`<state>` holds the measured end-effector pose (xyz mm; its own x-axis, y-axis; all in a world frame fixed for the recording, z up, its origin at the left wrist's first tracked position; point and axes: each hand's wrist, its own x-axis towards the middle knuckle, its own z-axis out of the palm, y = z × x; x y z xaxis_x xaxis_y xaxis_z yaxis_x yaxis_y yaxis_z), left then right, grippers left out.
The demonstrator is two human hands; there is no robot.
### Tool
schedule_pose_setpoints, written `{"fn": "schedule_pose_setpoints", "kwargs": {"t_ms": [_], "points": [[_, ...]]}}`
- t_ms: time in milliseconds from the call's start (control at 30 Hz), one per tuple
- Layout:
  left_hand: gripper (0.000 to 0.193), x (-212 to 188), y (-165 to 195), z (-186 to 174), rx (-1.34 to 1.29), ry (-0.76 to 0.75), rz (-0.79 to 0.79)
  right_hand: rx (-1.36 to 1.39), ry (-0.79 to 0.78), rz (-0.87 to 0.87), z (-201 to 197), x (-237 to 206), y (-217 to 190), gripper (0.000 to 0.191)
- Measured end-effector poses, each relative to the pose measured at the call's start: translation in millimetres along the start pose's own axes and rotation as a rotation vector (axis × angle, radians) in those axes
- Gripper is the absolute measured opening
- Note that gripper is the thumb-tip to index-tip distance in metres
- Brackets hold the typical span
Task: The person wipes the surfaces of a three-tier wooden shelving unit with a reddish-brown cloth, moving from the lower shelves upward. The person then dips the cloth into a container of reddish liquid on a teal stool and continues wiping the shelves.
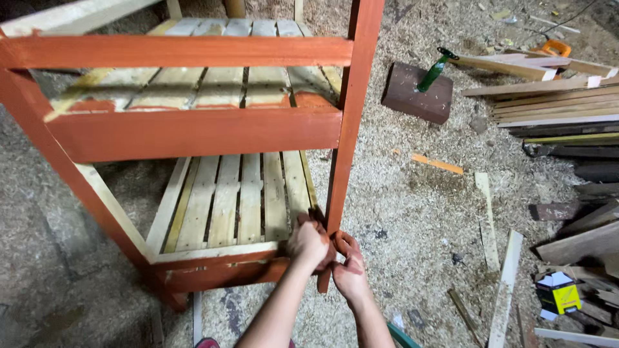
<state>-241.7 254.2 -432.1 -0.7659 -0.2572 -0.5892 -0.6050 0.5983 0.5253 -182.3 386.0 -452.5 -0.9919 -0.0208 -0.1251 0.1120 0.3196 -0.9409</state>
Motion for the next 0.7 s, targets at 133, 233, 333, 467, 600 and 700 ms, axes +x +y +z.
{"fn": "schedule_pose_setpoints", "kwargs": {"t_ms": [133,233,333,467,600,700], "points": [[0.035,-13.4,-11.4,-4.5,-0.017,-0.030,-0.002,-0.048,0.001,0.068,-1.2,-2.2,-4.7,0.073],[0.042,-18.4,-16.7,-14.9,-0.057,-0.099,-0.008,-0.083,-0.017,0.057,-6.4,-4.9,-8.1,0.078],[0.045,-22.8,-24.0,-23.4,-0.098,-0.150,-0.007,-0.116,-0.048,0.034,-11.3,-3.3,-9.1,0.086],[0.046,-31.7,-41.0,-20.9,-0.097,-0.163,0.097,-0.060,-0.081,0.057,-14.0,-0.8,-11.2,0.090],[0.056,-35.9,-63.3,-15.7,-0.304,-0.248,0.100,-0.037,-0.092,0.099,-16.2,-2.3,-19.6,0.092],[0.069,-35.8,-83.4,-24.9,-0.649,-0.304,-0.063,0.037,-0.131,0.252,-20.6,-3.0,-29.0,0.095]]}}
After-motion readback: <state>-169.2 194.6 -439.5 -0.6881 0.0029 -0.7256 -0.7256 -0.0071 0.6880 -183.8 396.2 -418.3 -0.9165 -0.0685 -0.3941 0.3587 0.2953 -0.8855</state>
